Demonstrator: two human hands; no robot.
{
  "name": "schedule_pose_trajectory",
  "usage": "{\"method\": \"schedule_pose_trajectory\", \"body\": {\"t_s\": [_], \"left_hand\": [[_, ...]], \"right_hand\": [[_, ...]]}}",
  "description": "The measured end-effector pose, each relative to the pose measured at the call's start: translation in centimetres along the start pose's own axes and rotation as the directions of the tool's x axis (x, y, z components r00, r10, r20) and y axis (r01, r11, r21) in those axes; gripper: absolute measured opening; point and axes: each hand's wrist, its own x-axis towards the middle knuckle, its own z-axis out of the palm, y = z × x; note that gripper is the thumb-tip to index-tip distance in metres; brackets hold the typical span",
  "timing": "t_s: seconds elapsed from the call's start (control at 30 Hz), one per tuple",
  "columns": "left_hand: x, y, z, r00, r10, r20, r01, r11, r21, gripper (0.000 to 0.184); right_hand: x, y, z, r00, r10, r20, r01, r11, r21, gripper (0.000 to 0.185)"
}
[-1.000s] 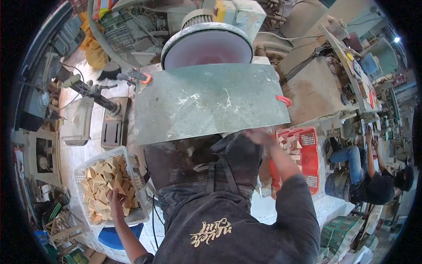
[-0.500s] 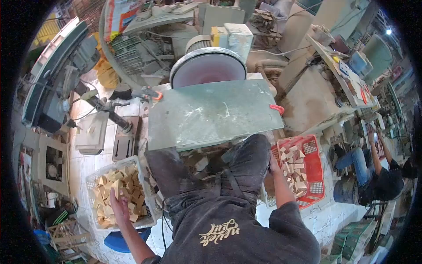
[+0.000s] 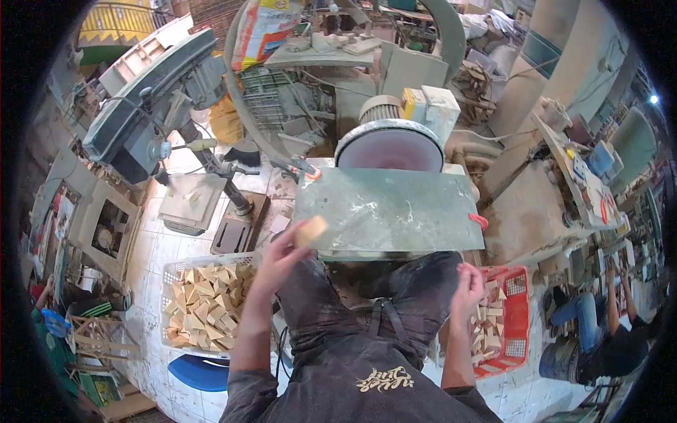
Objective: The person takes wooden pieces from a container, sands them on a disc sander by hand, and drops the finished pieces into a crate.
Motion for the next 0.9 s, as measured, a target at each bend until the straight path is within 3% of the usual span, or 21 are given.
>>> {"method": "schedule_pose_trajectory", "body": {"t_s": [0.07,0.13,0.2,0.27,0.33,0.4,0.47,0.5,0.57,0.67,0.77,0.9], "left_hand": [[3.3,-1.0,2.9,0.987,0.141,0.082,-0.148,0.986,0.083,0.050],[6.3,-1.3,5.0,0.978,0.168,0.127,-0.202,0.915,0.349,0.050],[9.0,-2.3,6.7,0.977,0.167,0.136,-0.206,0.904,0.375,0.051],[11.9,-4.1,7.2,0.974,0.168,0.150,-0.216,0.890,0.401,0.052],[14.5,-6.0,7.2,0.907,0.331,0.261,-0.420,0.757,0.500,0.053],[15.2,-4.8,7.5,0.933,0.291,0.213,-0.359,0.804,0.474,0.053],[15.5,-3.6,7.5,0.999,-0.032,-0.035,0.039,0.969,0.245,0.042],[16.2,-3.8,7.5,0.999,-0.034,-0.041,0.043,0.969,0.245,0.042],[17.5,-5.0,7.7,0.960,0.056,-0.275,0.026,0.957,0.288,0.028],[19.6,-7.7,7.4,0.893,0.177,-0.413,-0.002,0.921,0.390,0.018],[20.6,-8.2,7.8,0.889,0.250,-0.384,-0.076,0.907,0.414,0.021],[20.7,-6.9,8.0,0.917,0.171,-0.359,-0.032,0.932,0.362,0.024]], "right_hand": [[0.1,-3.1,4.9,0.970,-0.034,0.241,0.048,0.998,-0.050,0.019],[0.9,-4.8,9.5,0.873,-0.111,0.474,0.174,0.981,-0.089,0.029],[2.0,-5.9,14.1,0.794,-0.158,0.587,0.272,0.956,-0.111,0.041],[3.3,-4.0,17.4,0.773,-0.202,0.601,0.337,0.934,-0.120,0.043],[4.7,-1.9,19.6,0.752,-0.241,0.614,0.397,0.909,-0.129,0.045],[5.8,-0.6,20.7,0.783,-0.148,0.604,0.350,0.908,-0.230,0.041],[6.3,0.4,21.2,0.779,-0.170,0.604,0.391,0.884,-0.255,0.039],[6.6,0.7,21.5,0.775,-0.200,0.600,0.435,0.857,-0.276,0.036],[7.5,1.1,22.3,0.778,-0.234,0.583,0.461,0.843,-0.277,0.033],[8.7,0.6,23.3,0.787,-0.270,0.555,0.498,0.809,-0.312,0.029],[9.4,1.0,24.8,0.796,-0.278,0.538,0.510,0.786,-0.349,0.026],[10.1,2.0,26.4,0.806,-0.328,0.493,0.539,0.750,-0.384,0.024]]}}
